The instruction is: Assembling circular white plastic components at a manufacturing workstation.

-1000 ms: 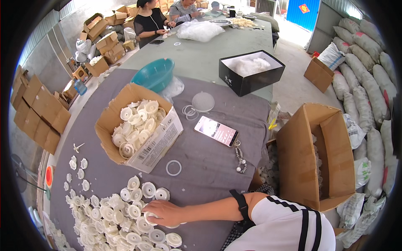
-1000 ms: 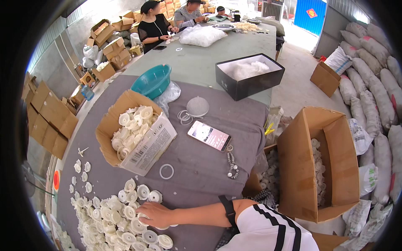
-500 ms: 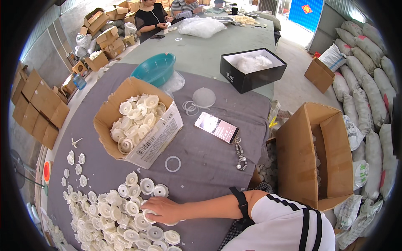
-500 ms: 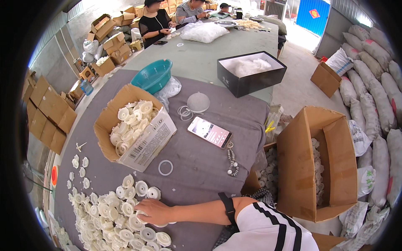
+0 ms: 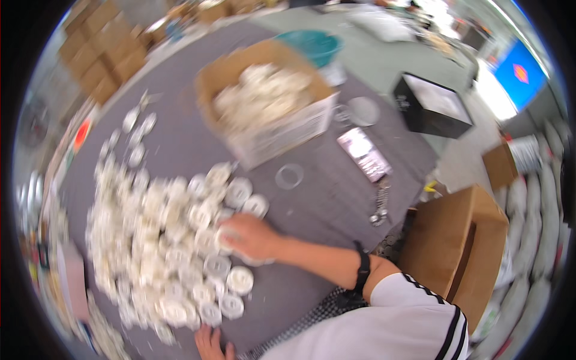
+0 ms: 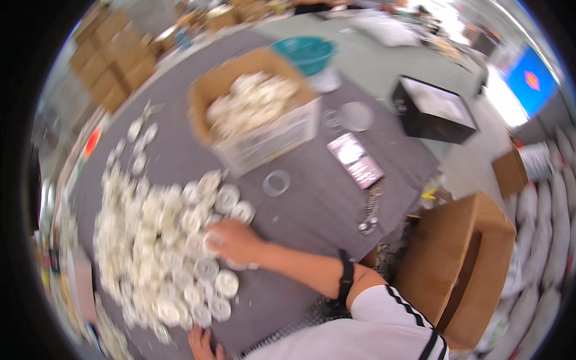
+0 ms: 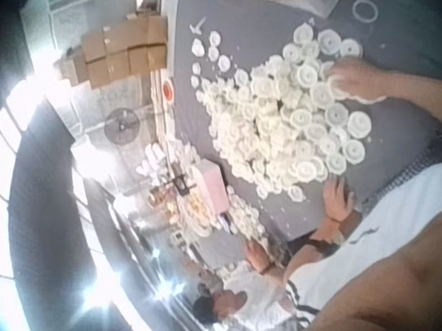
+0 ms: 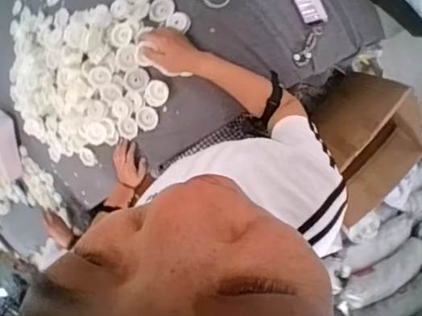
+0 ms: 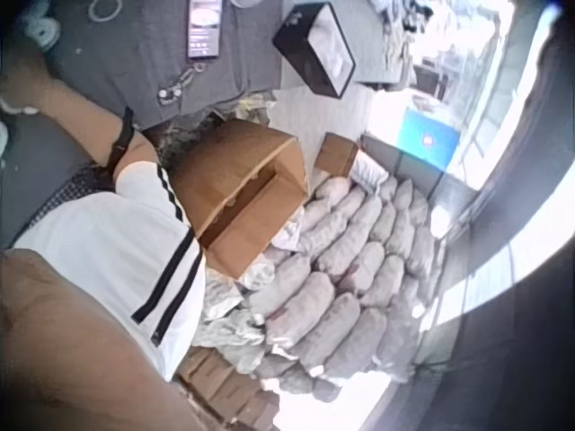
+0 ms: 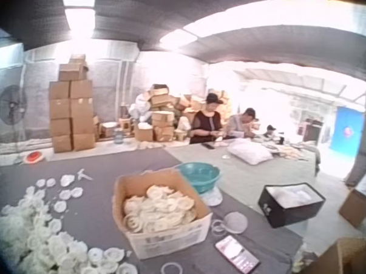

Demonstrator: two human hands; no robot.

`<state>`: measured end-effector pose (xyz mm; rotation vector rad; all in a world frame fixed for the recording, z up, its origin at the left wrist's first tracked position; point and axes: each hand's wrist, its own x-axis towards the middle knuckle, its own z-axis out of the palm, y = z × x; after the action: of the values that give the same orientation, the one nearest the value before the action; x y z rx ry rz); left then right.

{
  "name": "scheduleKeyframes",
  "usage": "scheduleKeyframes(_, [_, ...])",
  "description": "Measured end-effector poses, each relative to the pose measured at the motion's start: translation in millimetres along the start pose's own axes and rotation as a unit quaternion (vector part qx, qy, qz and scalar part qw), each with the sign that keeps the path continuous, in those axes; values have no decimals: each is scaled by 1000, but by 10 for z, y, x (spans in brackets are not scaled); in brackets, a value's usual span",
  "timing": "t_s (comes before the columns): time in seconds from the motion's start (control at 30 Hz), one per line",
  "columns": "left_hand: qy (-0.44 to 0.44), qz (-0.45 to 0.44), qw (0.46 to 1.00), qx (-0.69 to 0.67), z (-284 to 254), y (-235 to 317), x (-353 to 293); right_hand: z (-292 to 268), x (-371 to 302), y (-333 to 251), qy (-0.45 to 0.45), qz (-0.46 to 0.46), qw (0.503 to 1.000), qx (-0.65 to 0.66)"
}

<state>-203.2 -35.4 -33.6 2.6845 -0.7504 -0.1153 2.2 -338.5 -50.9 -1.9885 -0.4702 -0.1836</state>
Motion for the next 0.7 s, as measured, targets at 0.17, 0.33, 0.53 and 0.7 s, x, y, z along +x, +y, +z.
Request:
scheduleKeyframes(0.17, [47, 3, 999, -3, -56, -35, 89, -70, 48, 43, 4, 92, 972, 218])
scheduleKeyframes(0.33, [158, -39, 986, -38, 63, 10, -7, -109, 72, -108, 81, 110, 980, 141])
scheduleKeyframes(0.53, [312, -169, 935, -3, 40, 284, 375, 81, -184, -502, 45, -61, 995, -71])
scheduleKeyframes(0.7, [330, -272, 903, 36, -226, -47, 681, 352, 72, -744, -3, -114, 971, -212])
